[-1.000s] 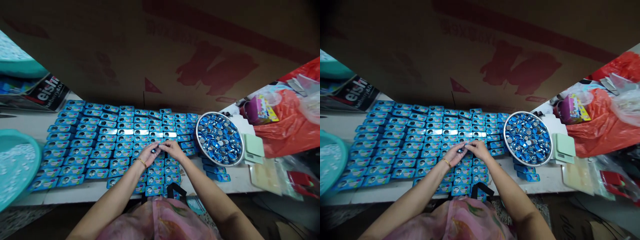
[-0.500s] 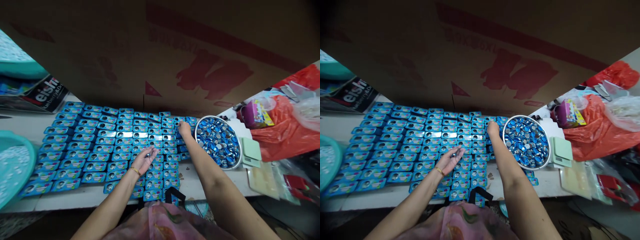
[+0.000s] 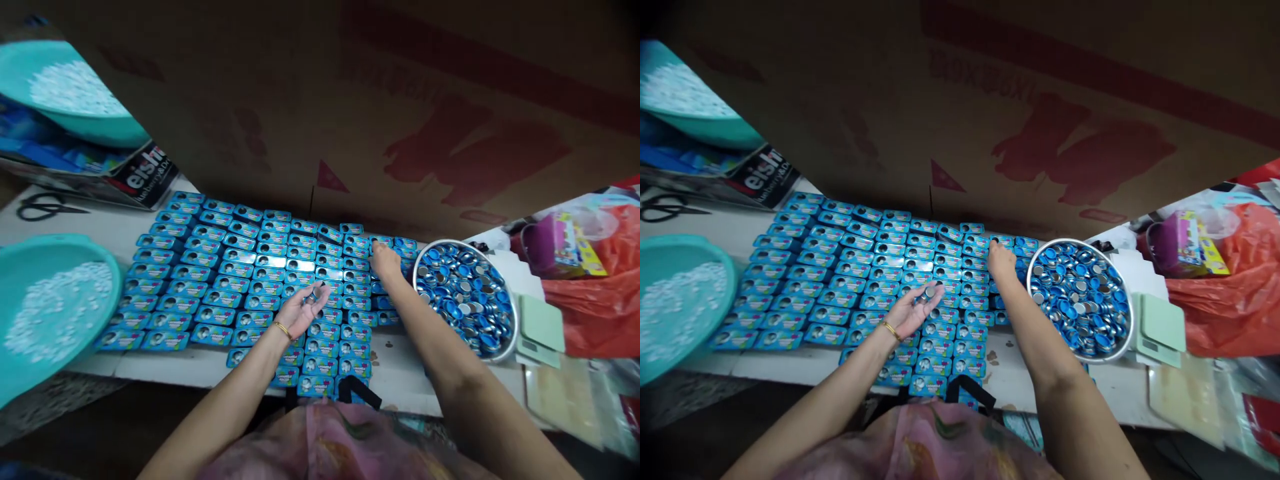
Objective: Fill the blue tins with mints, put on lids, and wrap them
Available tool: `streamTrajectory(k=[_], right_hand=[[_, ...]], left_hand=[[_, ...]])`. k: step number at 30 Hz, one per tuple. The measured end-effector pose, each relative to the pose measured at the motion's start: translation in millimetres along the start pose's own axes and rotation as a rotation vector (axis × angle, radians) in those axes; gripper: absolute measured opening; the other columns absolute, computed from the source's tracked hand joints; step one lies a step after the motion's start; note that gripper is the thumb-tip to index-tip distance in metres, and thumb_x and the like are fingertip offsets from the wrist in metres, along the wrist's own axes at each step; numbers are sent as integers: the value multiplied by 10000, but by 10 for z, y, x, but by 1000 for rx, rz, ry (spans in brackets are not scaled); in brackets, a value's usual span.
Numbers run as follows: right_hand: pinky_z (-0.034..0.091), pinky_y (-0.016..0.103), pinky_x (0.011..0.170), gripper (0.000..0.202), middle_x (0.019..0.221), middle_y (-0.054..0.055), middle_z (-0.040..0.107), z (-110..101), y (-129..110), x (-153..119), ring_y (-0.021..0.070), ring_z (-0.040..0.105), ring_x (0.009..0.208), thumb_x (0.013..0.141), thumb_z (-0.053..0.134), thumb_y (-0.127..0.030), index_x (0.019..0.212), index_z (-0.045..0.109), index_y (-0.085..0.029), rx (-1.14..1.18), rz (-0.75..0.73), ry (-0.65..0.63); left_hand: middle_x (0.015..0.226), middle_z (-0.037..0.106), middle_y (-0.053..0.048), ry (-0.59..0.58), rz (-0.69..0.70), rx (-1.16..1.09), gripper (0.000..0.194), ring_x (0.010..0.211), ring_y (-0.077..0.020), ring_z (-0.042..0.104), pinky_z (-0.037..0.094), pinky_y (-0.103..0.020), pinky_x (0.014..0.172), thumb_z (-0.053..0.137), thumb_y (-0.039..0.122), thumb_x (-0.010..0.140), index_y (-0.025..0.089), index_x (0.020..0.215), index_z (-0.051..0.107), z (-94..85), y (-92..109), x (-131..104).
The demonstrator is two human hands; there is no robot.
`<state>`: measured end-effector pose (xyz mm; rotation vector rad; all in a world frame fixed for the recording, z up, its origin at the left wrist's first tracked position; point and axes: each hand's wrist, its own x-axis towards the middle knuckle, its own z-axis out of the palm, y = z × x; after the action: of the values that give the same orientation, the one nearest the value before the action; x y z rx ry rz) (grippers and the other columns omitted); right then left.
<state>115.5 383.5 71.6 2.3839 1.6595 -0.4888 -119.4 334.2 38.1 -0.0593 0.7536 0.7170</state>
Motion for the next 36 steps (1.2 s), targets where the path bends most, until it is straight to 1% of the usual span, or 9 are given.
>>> streamTrajectory(k=[2, 4, 7, 11, 15, 20, 25, 30, 36], right_hand=[[404, 291, 785, 306, 1108, 84, 521, 128, -204, -289, 182, 533, 955, 810, 497, -293, 1112, 518, -248, 195, -263, 87], [401, 257, 788, 296, 1048, 38, 545, 283, -396, -535, 156, 525, 945, 762, 565, -294, 1058, 563, -275, 373, -546, 62], [416, 257, 747, 273, 919, 23, 574, 462, -531, -714, 158, 530, 882, 690, 637, -264, 962, 618, -248, 517, -657, 44], [441, 249, 677, 277, 844, 21, 598, 484, -348, -636, 136, 551, 740, 720, 587, -284, 983, 616, -199, 735, -546, 36], [461, 229, 651, 358, 895, 41, 623, 304, 43, -282, 119, 585, 726, 811, 411, -258, 1142, 506, -164, 875, -205, 78], [433, 221, 748, 268, 918, 68, 638, 42, 423, 324, 143, 594, 838, 802, 415, -181, 1001, 592, -153, 482, 70, 173], [421, 265, 780, 313, 1011, 145, 604, -43, 383, 641, 220, 555, 974, 708, 607, -204, 1011, 591, -130, 48, 192, 22], [442, 264, 745, 412, 956, 148, 623, -64, 263, 795, 219, 582, 925, 578, 736, -239, 955, 621, -118, 8, 213, -111], [436, 290, 760, 390, 936, 154, 626, -208, 217, 848, 236, 581, 936, 606, 723, -259, 953, 623, -113, -90, 198, -212]], left_hand=[[994, 619, -157, -3, 15, 19, 201, 996, -218, 561, 473, -320, 859, 521, 118, 754, 66, 936, 587, -7, -22, 54], [899, 645, -111, 5, 41, 46, 152, 889, -178, 603, 486, -312, 832, 525, 98, 744, 91, 875, 602, -14, -61, 104], [807, 653, -69, 18, 42, 90, 113, 785, -146, 617, 501, -320, 802, 543, 71, 721, 115, 802, 609, -10, -128, 144], [931, 649, -106, 10, 26, 150, 183, 919, -188, 596, 481, -338, 850, 543, 37, 706, 111, 859, 612, 10, -156, 137], [996, 626, -167, 14, 21, 184, 200, 1017, -225, 552, 474, -304, 865, 543, 47, 715, 74, 904, 600, 16, -107, 118], [1013, 619, -171, 50, 46, 175, 189, 1037, -236, 539, 486, -295, 854, 556, 47, 709, 76, 891, 597, -25, -78, 49], [1004, 624, -149, 98, 60, 152, 169, 1035, -245, 538, 496, -303, 843, 556, 35, 703, 89, 856, 605, -101, -93, 0], [1047, 603, -171, 71, 41, 133, 220, 1069, -244, 513, 469, -308, 880, 541, 49, 717, 67, 931, 588, -94, -68, 3], [1111, 577, -160, -43, 21, 142, 353, 1109, -226, 480, 412, -312, 938, 499, 43, 723, 81, 1073, 533, 47, 15, -44]])
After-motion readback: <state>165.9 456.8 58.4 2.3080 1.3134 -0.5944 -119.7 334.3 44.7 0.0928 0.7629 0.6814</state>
